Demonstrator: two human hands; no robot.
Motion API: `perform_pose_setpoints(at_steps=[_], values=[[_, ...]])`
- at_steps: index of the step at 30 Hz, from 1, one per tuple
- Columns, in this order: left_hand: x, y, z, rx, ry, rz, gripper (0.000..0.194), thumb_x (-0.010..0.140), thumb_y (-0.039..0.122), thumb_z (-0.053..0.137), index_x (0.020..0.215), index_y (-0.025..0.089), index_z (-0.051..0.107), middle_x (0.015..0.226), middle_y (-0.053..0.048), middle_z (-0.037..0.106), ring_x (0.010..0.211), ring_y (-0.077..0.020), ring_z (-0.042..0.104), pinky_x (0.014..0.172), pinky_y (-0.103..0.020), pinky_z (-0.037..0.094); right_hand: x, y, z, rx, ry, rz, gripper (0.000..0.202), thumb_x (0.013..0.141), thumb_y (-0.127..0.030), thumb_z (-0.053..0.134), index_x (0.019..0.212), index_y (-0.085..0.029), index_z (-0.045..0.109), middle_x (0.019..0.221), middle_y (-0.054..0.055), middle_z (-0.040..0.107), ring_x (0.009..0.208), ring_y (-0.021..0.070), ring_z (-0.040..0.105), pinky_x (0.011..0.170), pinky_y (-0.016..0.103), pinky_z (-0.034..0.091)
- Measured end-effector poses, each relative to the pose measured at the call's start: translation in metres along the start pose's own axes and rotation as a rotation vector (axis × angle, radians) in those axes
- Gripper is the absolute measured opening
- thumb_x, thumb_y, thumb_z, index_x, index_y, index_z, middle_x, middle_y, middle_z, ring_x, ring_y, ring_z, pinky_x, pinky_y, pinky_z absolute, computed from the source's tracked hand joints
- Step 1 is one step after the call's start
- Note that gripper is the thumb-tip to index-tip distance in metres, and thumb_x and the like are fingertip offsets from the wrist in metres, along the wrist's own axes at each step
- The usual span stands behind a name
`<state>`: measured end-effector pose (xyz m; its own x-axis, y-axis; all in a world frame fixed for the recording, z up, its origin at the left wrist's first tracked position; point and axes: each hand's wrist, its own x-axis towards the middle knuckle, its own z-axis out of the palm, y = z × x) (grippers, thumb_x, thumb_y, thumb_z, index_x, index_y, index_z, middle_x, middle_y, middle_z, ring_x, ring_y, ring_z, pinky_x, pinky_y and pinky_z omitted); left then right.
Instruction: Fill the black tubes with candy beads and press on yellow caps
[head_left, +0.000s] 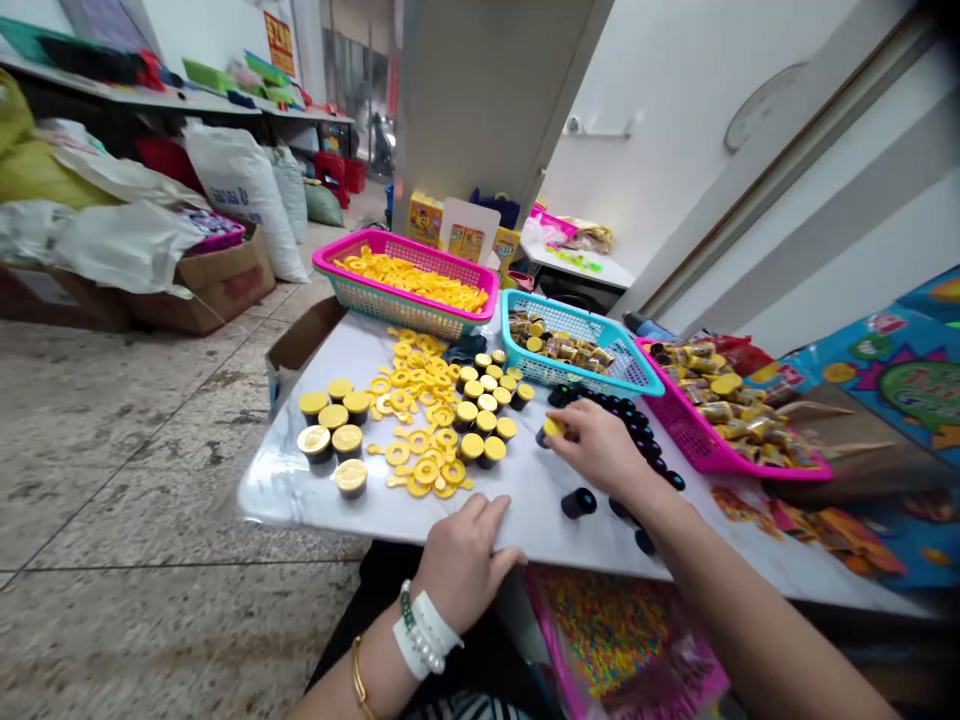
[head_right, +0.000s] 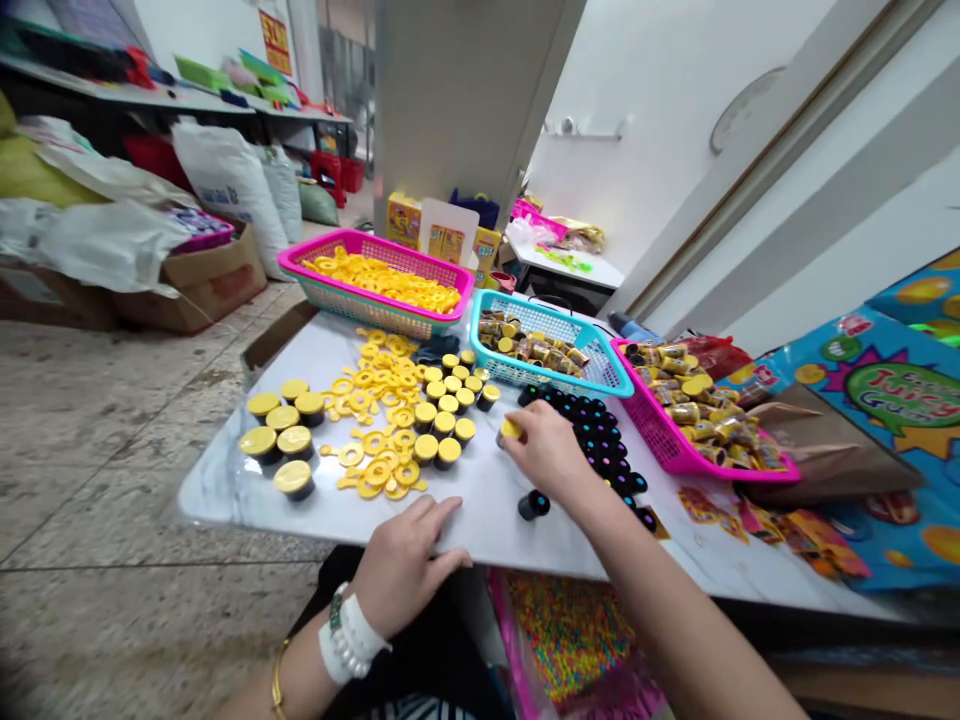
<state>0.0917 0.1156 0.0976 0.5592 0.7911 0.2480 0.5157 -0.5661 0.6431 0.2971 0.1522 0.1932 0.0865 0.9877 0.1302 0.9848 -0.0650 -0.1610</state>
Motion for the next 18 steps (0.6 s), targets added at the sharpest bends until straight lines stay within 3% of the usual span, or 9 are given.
perform_pose_setpoints(at_steps=[2,6,9,13,18], values=[[0.000,0.001,0.000,0.001,0.015,-0.001,0.034,0.082,0.029,0.068,0.113,0.020,0.060,0.090,-0.003,0.061,0.075,-0.0171,0.062,0.068,-0.028,0.052,0.031,0.008,0.004,-0.006,-0.060,0.033,0.024,0.075,-0.021,0.066,0.096,-0.015,0.072,0.089,0.009,0.071,0.082,0.0217,0.066,0.076,0.029,0.046],[-0.001,0.002,0.001,0.020,0.046,0.000,0.024,0.082,0.029,0.068,0.104,0.020,0.061,0.087,-0.002,0.060,0.076,-0.0174,0.062,0.068,-0.028,0.051,0.064,0.011,0.025,0.029,-0.068,0.142,0.045,0.074,-0.023,0.066,0.116,-0.006,0.060,0.071,0.007,0.071,0.077,0.0233,0.067,0.071,0.029,0.045],[-0.002,0.002,0.002,0.023,0.049,0.010,0.021,0.083,0.028,0.068,0.101,0.020,0.061,0.087,-0.002,0.059,0.077,-0.0177,0.062,0.068,-0.027,0.051,0.069,0.009,0.034,0.059,-0.071,0.185,0.056,0.074,-0.027,0.066,0.124,-0.003,0.054,0.068,0.007,0.071,0.079,0.0247,0.068,0.072,0.029,0.045],[-0.003,0.000,0.005,0.013,0.065,0.020,0.021,0.084,0.030,0.066,0.102,0.020,0.061,0.085,-0.001,0.058,0.075,-0.0171,0.062,0.067,-0.027,0.051,0.068,0.010,0.038,0.106,-0.138,0.194,0.059,0.073,-0.028,0.065,0.129,-0.012,0.054,0.060,-0.001,0.068,0.060,0.0193,0.067,0.068,0.027,0.047],[-0.004,0.000,0.007,0.032,0.106,0.040,0.020,0.085,0.029,0.065,0.102,0.020,0.061,0.085,-0.002,0.058,0.074,-0.0181,0.062,0.063,-0.028,0.051,0.067,0.012,0.044,0.090,-0.094,0.260,0.042,0.081,-0.027,0.052,0.118,-0.013,0.062,0.064,0.002,0.070,0.063,0.0178,0.067,0.071,0.026,0.047]])
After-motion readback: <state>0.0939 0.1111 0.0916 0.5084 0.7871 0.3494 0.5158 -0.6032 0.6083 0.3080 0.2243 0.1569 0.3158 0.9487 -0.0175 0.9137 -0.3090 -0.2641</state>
